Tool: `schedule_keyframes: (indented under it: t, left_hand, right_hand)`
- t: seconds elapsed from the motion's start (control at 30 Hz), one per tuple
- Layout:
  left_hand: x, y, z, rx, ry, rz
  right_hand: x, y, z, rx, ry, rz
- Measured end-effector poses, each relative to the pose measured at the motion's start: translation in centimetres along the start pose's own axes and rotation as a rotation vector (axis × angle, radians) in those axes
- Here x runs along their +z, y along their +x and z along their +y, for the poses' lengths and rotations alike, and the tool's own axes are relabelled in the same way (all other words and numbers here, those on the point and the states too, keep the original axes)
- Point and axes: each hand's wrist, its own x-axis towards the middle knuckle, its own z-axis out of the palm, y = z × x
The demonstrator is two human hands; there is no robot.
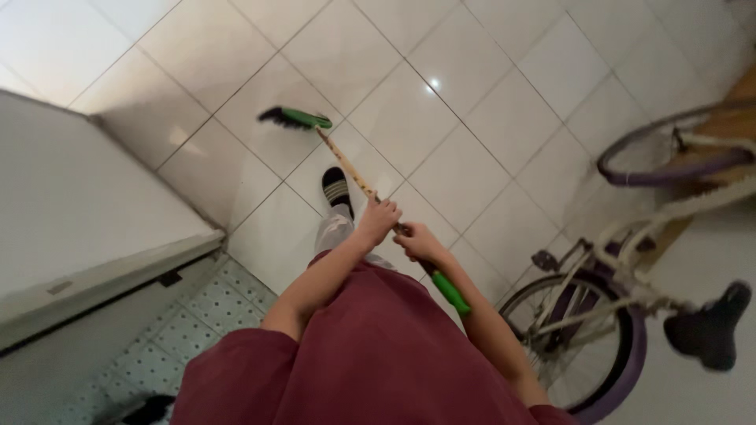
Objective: The person sweeps the tiled floor using a broom, moving debris along the base of the wall and through a doorway.
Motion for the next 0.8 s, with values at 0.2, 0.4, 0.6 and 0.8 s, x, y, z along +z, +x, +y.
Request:
schedule_keyframes:
  t: [0.2,0.4,0.6,0.8]
  left_hand:
    - [-2.1,-2.0,3.4,-0.129,-0.346,0.139]
    - [2.8,-7.1,0.0,-0.316,-0.406,-0.442]
    - [4.4,-11.1,-6.1,-0.412,-0.539,-0.441]
    - [2.0,-15.4,-16.2,-0.463,-0.579,-0.355]
  right_hand:
    - [-1.4,-11.4,4.9,0.005,0.606,0.145]
    - [-2.1,-11.3,6.6,0.327,0.114,0.536]
    - [2.7,-6.0,8.6,0.407,-0.411,0.572]
    - [11.7,-1.7,1.6,0.253,-0.435,0.368]
